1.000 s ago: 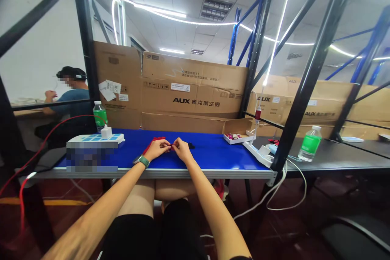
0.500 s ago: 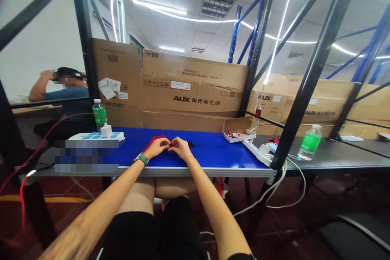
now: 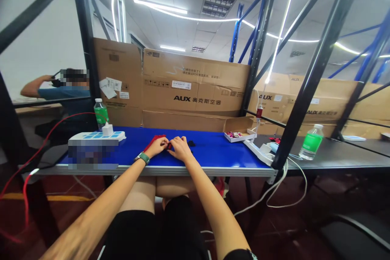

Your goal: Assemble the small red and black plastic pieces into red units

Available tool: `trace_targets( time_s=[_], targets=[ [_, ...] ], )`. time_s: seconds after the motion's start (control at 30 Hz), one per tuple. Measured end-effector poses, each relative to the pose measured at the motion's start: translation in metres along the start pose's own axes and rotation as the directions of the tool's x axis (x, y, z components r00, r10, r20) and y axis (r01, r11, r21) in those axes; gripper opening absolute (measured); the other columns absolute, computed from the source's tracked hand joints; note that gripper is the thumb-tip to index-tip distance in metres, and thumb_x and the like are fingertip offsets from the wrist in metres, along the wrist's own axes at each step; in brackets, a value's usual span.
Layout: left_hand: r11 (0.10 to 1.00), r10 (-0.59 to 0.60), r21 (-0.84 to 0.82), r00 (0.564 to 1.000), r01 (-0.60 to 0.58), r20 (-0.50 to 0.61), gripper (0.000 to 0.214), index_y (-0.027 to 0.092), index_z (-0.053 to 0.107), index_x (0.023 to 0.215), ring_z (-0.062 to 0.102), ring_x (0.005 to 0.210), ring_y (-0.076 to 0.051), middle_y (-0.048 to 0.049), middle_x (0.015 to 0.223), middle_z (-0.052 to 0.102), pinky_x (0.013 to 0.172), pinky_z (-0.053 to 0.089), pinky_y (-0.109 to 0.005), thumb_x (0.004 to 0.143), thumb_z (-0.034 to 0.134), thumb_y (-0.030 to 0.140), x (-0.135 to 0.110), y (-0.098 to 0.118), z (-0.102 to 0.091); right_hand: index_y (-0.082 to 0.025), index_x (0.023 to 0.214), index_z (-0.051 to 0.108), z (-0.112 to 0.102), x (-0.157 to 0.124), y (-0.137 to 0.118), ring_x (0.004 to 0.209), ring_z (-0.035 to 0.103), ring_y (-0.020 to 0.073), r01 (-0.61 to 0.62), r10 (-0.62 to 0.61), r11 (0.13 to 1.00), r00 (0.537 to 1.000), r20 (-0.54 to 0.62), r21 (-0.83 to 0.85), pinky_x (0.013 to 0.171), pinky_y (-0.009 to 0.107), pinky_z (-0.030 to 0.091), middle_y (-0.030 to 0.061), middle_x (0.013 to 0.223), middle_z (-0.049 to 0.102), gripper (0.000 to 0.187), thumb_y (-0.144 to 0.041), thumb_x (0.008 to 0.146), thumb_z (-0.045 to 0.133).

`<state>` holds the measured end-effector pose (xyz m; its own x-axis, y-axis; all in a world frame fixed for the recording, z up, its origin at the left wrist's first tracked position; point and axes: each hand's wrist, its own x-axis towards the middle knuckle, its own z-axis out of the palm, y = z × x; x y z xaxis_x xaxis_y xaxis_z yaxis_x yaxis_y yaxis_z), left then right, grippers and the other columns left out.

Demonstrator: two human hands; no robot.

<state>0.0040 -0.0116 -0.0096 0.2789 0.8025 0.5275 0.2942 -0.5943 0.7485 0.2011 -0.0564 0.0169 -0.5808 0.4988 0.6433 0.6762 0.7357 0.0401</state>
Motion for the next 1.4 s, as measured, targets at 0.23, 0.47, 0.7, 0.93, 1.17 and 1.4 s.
trace_targets(
  time_s=[0.23, 0.47, 0.7, 0.93, 1.17, 1.4],
  targets=[
    [0.988, 0.058, 0.153, 0.951, -0.011, -0.305, 0.015, 0.019, 0.066, 0.09, 0.069, 0.078, -0.018, -0.0042, 0.083, 0.073, 0.077, 0.053, -0.03, 0.078, 0.059, 0.025, -0.003, 0.007, -0.005, -0.019, 0.111, 0.06, 0.003, -0.001, 0.008, 0.126, 0.048, 0.0288, -0.053, 0.058, 0.998, 0.99, -0.127, 0.041, 0.102, 0.044, 0.029, 0.0134, 0.118, 0.064, 0.027, -0.027, 0.087, 0.066],
    [0.997, 0.067, 0.043, 0.949, -0.056, -0.309, 0.019, 0.021, 0.059, 0.103, 0.067, 0.067, -0.015, -0.0027, 0.086, 0.069, 0.068, 0.052, -0.026, 0.087, 0.052, 0.028, -0.004, 0.015, -0.005, -0.02, 0.127, 0.053, 0.007, -0.001, 0.007, 0.105, 0.059, 0.0234, -0.11, 0.116, 0.99, 0.991, -0.073, 0.084, 0.093, 0.038, 0.036, 0.0102, 0.111, 0.065, 0.032, -0.033, 0.097, 0.056],
    [0.974, 0.114, 0.222, 0.935, -0.039, -0.335, 0.019, 0.021, 0.064, 0.093, 0.066, 0.082, -0.018, -0.0024, 0.091, 0.071, 0.082, 0.05, -0.03, 0.086, 0.046, 0.018, -0.005, 0.014, -0.008, -0.023, 0.14, 0.048, 0.009, -0.001, 0.014, 0.107, 0.058, 0.0244, -0.235, 0.237, 0.971, 0.971, -0.041, 0.039, 0.089, 0.035, 0.042, 0.0135, 0.123, 0.059, 0.039, -0.027, 0.102, 0.048],
    [0.946, 0.162, 0.304, 0.978, -0.115, -0.133, 0.026, 0.024, 0.071, 0.1, 0.064, 0.106, -0.024, -0.006, 0.11, 0.071, 0.096, 0.049, -0.035, 0.078, 0.073, 0.038, -0.01, 0.019, -0.003, -0.021, 0.121, 0.065, 0.015, 0.0, 0.021, 0.1, 0.062, 0.0188, -0.11, 0.111, 0.979, 0.994, 0.004, 0.174, 0.089, 0.028, 0.046, 0.0084, 0.107, 0.064, 0.027, -0.022, 0.102, 0.047],
    [0.993, 0.09, 0.078, 0.996, -0.089, -0.015, 0.034, 0.021, 0.073, 0.105, 0.07, 0.093, -0.023, -0.0076, 0.101, 0.076, 0.086, 0.055, -0.034, 0.079, 0.074, 0.043, -0.008, 0.02, 0.0, -0.022, 0.123, 0.064, 0.016, -0.004, 0.022, 0.097, 0.06, 0.0188, -0.126, 0.124, 0.984, 0.992, 0.022, 0.129, 0.086, 0.028, 0.047, 0.0076, 0.103, 0.063, 0.037, -0.008, 0.097, 0.042],
    [0.991, 0.094, 0.102, 0.993, -0.087, -0.068, 0.032, 0.019, 0.073, 0.098, 0.069, 0.091, -0.023, -0.0083, 0.099, 0.075, 0.084, 0.053, -0.034, 0.084, 0.065, 0.047, -0.004, 0.015, -0.003, -0.019, 0.121, 0.067, 0.014, -0.002, 0.016, 0.097, 0.058, 0.0227, -0.218, 0.218, 0.975, 0.976, -0.004, 0.037, 0.087, 0.031, 0.044, 0.0121, 0.103, 0.063, 0.041, -0.008, 0.095, 0.038]
  ],
)
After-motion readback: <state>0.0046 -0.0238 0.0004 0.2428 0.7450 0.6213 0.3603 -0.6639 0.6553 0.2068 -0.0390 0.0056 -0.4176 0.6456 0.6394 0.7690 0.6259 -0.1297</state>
